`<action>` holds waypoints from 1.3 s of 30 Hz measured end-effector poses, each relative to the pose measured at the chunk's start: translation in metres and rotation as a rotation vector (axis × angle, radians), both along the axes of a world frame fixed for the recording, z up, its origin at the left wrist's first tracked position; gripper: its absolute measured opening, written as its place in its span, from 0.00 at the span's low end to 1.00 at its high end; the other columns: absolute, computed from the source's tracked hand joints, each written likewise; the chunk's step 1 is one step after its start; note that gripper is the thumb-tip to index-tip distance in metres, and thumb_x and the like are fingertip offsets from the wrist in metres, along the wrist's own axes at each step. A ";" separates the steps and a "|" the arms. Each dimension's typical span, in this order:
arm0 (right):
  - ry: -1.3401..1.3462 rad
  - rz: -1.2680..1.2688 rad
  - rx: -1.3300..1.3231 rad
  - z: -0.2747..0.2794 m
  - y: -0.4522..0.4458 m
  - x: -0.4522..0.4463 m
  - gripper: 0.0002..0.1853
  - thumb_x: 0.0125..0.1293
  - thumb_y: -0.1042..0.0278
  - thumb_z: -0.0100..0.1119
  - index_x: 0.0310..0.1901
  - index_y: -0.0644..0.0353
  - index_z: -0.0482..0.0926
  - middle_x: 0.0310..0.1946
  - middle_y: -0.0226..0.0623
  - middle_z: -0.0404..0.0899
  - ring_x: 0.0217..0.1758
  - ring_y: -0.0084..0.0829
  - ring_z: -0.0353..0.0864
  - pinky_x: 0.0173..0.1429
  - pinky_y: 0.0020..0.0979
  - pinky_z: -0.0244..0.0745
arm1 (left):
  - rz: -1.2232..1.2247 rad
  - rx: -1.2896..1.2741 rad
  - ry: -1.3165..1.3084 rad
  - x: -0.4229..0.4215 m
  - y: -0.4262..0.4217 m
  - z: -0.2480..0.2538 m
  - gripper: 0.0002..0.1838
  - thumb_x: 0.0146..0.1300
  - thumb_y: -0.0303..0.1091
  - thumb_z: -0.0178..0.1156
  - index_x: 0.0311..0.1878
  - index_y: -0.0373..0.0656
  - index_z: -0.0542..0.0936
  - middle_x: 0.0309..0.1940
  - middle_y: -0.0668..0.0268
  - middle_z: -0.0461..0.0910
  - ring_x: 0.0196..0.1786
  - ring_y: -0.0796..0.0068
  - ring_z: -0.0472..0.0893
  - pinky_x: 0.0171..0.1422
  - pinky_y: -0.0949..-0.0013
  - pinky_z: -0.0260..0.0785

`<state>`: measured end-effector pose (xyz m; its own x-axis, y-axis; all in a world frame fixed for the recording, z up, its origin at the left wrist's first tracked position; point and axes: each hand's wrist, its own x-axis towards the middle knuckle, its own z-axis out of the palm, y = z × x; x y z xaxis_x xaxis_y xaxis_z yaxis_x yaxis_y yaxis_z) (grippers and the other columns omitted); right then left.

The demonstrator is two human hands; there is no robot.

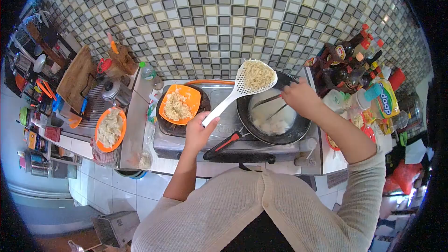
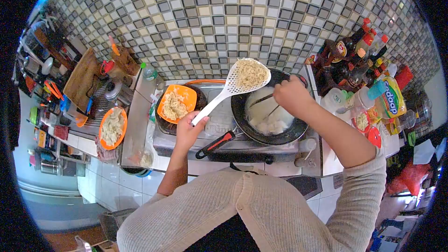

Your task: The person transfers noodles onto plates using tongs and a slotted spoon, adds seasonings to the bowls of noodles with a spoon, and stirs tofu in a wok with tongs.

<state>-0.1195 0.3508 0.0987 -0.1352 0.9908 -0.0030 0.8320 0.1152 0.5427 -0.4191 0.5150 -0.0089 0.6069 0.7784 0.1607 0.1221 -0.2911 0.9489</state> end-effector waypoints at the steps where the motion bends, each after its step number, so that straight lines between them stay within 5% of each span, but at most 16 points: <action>1: -0.041 -0.027 -0.040 0.002 0.007 -0.006 0.03 0.53 0.69 0.60 0.27 0.51 0.83 0.29 0.29 0.77 0.37 0.27 0.80 0.44 0.36 0.68 | 0.001 0.002 -0.001 -0.001 0.001 -0.001 0.10 0.63 0.33 0.66 0.42 0.37 0.81 0.25 0.78 0.75 0.28 0.90 0.69 0.32 0.81 0.61; 3: -0.052 -0.005 -0.055 0.003 0.019 -0.014 0.03 0.52 0.69 0.60 0.25 0.51 0.83 0.28 0.29 0.78 0.36 0.28 0.81 0.43 0.36 0.68 | -0.003 -0.026 0.000 -0.002 0.003 -0.002 0.14 0.62 0.38 0.67 0.43 0.36 0.82 0.25 0.70 0.79 0.28 0.85 0.73 0.32 0.76 0.65; 13: -0.113 0.003 -0.275 0.004 0.049 -0.006 0.05 0.53 0.70 0.59 0.24 0.49 0.83 0.26 0.28 0.81 0.35 0.30 0.83 0.46 0.37 0.67 | 0.025 0.017 -0.013 -0.005 0.000 0.008 0.14 0.62 0.38 0.67 0.44 0.36 0.82 0.25 0.70 0.79 0.28 0.86 0.72 0.32 0.77 0.64; 16: -0.048 0.063 -0.154 -0.002 0.041 0.015 0.04 0.49 0.70 0.61 0.21 0.51 0.83 0.21 0.30 0.81 0.30 0.33 0.84 0.43 0.39 0.69 | 0.013 -0.012 -0.005 -0.005 0.001 0.010 0.14 0.62 0.38 0.67 0.44 0.36 0.82 0.25 0.71 0.78 0.29 0.86 0.72 0.33 0.77 0.64; 39: -0.079 -0.008 -0.075 0.056 -0.028 0.040 0.04 0.52 0.70 0.57 0.24 0.51 0.80 0.26 0.28 0.80 0.34 0.29 0.82 0.47 0.35 0.67 | -0.019 0.014 0.000 0.000 -0.001 0.005 0.12 0.62 0.36 0.67 0.42 0.37 0.82 0.26 0.75 0.77 0.30 0.87 0.71 0.34 0.79 0.64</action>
<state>-0.0793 0.3232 0.1551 -0.1239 0.9884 -0.0876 0.7880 0.1517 0.5967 -0.4191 0.5143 -0.0040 0.6215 0.7643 0.1720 0.1160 -0.3069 0.9446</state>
